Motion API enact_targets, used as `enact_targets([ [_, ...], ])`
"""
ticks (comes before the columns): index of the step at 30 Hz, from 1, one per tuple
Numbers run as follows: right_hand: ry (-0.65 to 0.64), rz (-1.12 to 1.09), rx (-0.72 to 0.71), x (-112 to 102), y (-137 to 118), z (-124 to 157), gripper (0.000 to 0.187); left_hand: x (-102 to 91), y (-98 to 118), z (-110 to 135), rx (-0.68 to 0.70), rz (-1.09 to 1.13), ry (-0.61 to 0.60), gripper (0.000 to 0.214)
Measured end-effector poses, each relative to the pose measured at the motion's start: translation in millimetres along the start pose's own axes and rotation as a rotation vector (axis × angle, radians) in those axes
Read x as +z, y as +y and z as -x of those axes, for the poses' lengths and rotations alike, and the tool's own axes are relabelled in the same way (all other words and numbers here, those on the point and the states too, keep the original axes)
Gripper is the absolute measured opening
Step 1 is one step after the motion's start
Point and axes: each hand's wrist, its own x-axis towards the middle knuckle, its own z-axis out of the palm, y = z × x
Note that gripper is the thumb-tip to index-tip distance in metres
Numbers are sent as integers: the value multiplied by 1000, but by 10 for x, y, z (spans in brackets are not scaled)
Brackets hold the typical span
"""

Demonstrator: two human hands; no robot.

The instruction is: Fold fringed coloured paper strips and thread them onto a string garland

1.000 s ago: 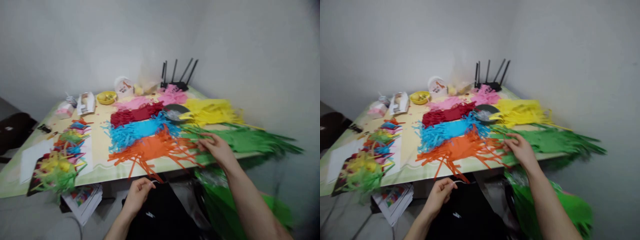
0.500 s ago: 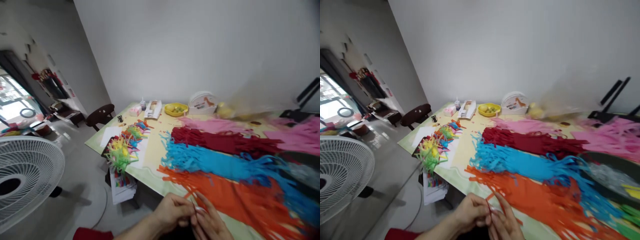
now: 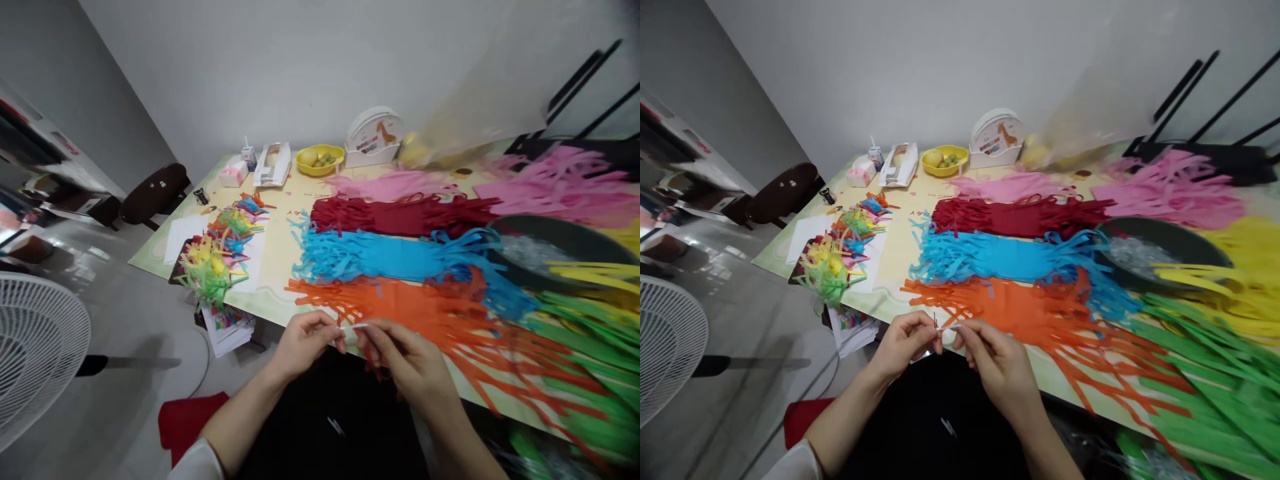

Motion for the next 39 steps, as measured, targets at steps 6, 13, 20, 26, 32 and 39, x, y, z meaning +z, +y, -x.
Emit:
enact_targets([
  [6,-27,162,-117,23,-59,-246,33,-36,-32,-15,-5,-100,-32,35],
  [13,70,264,-234,68,-17,-272,27,-48,-81,-63,-31,15,18,41],
  [20,90,581,-387,179,-27,1,31,5,-221,-153,52,210,171,43],
  [26,65,587,-356,253,115,184,27,96,-299,-35,108,361,268,42],
  [32,-311,217,-80,201,89,191,43,-12,-293,75,15,433,81,44],
  [39,-150,63,-14,119,19,101,36,-106,-286,190,37,29,66,47],
])
